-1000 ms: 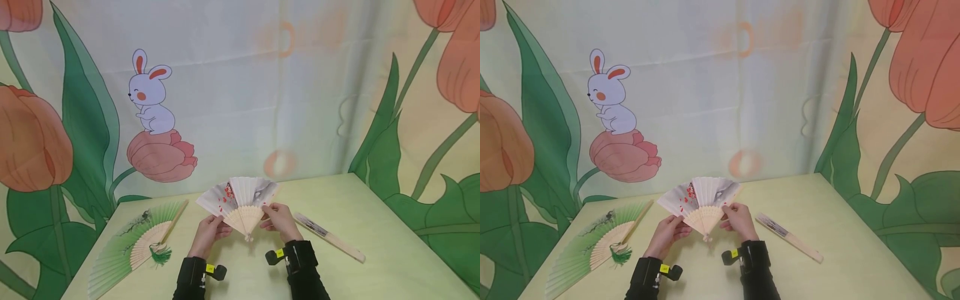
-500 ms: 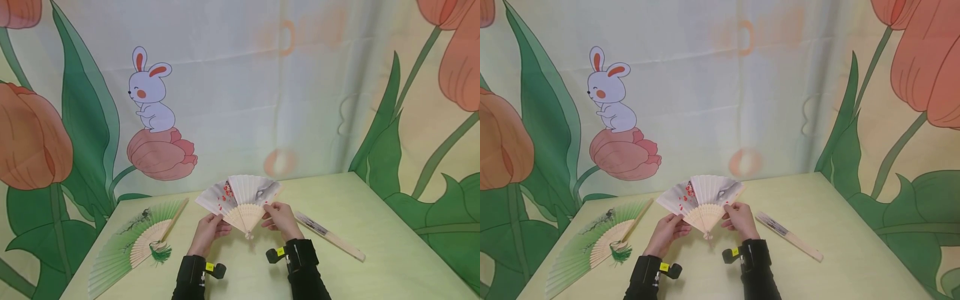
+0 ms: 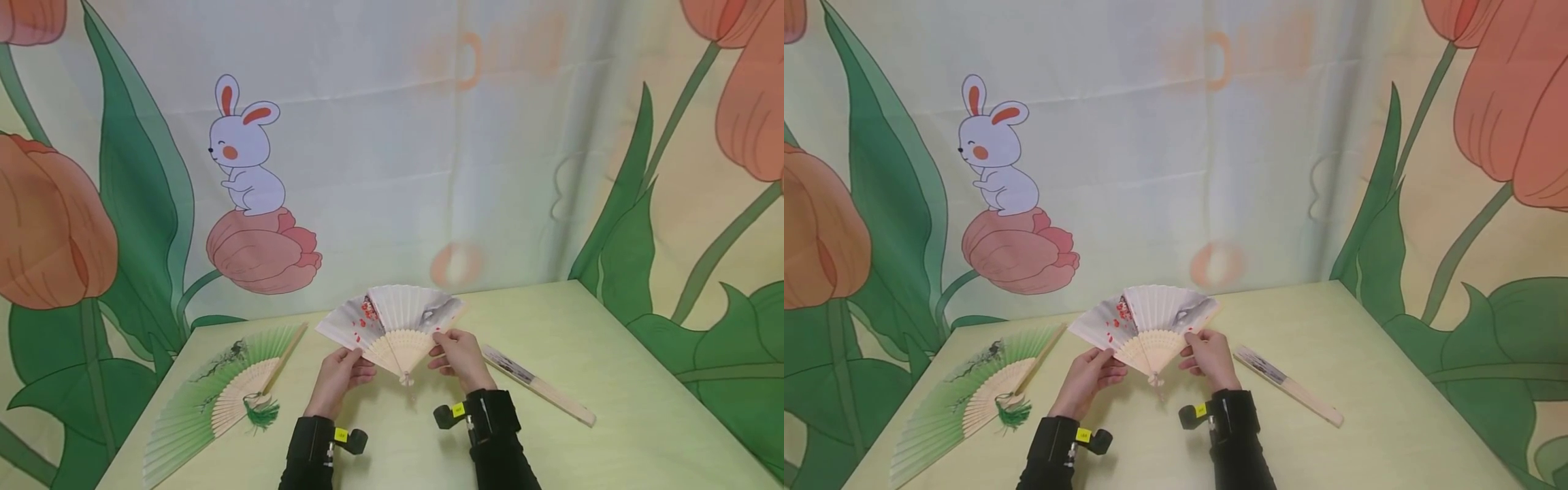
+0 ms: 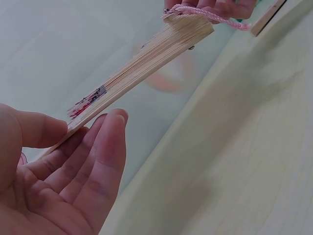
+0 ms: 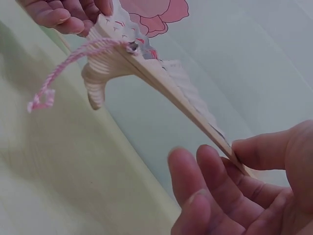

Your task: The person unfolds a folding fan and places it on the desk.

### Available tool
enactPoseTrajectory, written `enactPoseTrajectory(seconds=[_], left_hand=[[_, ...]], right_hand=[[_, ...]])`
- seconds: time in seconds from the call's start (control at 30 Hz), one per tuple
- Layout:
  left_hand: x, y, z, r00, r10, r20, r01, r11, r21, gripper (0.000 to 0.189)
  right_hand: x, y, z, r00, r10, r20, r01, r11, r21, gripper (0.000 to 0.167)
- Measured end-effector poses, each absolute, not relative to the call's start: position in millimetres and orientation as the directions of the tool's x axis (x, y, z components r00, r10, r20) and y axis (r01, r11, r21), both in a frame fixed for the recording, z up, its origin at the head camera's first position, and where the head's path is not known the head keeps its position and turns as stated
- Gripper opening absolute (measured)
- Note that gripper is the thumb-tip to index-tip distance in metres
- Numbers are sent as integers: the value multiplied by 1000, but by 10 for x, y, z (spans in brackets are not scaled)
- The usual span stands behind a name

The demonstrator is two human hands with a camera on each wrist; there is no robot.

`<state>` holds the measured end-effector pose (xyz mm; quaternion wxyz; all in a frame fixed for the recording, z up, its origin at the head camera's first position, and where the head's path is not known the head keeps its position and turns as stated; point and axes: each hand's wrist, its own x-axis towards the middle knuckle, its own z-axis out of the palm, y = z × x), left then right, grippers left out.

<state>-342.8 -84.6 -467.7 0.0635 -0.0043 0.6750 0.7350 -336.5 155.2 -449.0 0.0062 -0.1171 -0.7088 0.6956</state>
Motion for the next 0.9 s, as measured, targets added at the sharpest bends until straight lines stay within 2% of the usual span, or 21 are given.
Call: enactPoseTrajectory(seconds=[0.47, 0.9], left_hand=[[-3447, -867, -4663, -993, 67, -94, -99, -73, 992, 31], [-3464, -899, -4680, -993, 64, -96, -102, -99, 990, 30]], right_hand=[[-3399, 1571, -4501, -964, 186, -192, 181, -72, -981, 21], [-3389, 1597, -4498, -967, 182, -180, 166, -90, -982, 22]])
